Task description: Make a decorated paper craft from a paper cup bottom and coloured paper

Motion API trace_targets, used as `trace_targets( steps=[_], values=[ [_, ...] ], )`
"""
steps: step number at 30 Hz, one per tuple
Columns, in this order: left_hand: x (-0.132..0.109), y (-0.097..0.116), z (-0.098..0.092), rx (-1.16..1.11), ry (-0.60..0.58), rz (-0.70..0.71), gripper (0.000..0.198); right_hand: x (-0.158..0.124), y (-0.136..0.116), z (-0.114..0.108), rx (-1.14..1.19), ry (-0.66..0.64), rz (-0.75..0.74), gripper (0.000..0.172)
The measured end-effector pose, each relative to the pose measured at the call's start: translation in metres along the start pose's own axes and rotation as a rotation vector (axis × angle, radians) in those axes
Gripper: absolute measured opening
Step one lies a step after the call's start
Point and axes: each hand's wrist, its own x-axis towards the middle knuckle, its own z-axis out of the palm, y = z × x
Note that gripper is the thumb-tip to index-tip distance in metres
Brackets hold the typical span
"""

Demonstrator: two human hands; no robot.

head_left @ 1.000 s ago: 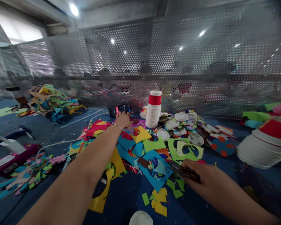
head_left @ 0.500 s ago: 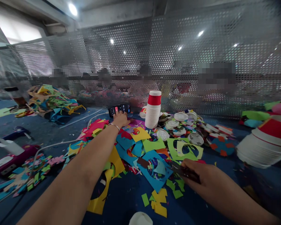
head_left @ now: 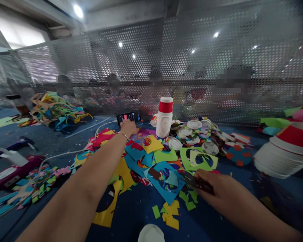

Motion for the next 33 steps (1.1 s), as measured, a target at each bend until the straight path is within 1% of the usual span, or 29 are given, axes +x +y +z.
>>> trace_targets(
  steps=[3,6,8,10,14,17,19,23,25,27,29,33],
  values=[
    [-0.001,-0.006,-0.014,-0.021,-0.066,0.036,0.037,-0.001,-0.001,-0.001,-0.009,0.008,0.002,0.007],
    [-0.002,-0.016,-0.030,-0.063,-0.125,0.083,0.036,-0.001,-0.003,-0.003,-0.033,-0.002,0.013,0.007],
    [-0.002,-0.025,-0.040,-0.100,-0.120,0.097,0.036,-0.001,-0.005,-0.004,-0.050,-0.013,0.024,0.008],
    [-0.003,-0.034,-0.049,-0.140,-0.081,0.092,0.036,-0.001,-0.007,-0.005,-0.058,-0.009,0.029,0.007],
    [-0.003,-0.053,-0.069,-0.233,0.048,0.075,0.035,-0.001,-0.007,-0.007,-0.064,0.010,0.032,0.007],
    [-0.009,-0.065,-0.087,-0.325,0.163,0.105,0.036,-0.002,-0.007,-0.008,-0.071,0.028,0.031,0.006],
    [-0.018,-0.072,-0.101,-0.395,0.248,0.157,0.034,-0.003,-0.007,-0.009,-0.072,0.041,0.026,0.007],
    [-0.043,-0.083,-0.128,-0.537,0.460,0.255,0.014,-0.003,-0.007,-0.009,-0.073,0.062,0.014,0.009],
    [-0.056,-0.088,-0.137,-0.597,0.569,0.270,0.011,-0.003,-0.007,-0.009,-0.076,0.073,0.013,0.009],
    [-0.067,-0.092,-0.143,-0.647,0.663,0.262,0.011,-0.003,-0.007,-0.009,-0.081,0.083,0.013,0.008],
    [-0.078,-0.096,-0.145,-0.687,0.727,0.247,0.012,-0.003,-0.008,-0.009,-0.085,0.088,0.011,0.008],
    [-0.095,-0.106,-0.142,-0.799,0.764,0.199,0.011,-0.004,-0.010,-0.011,-0.091,0.092,0.008,0.009]
  ],
)
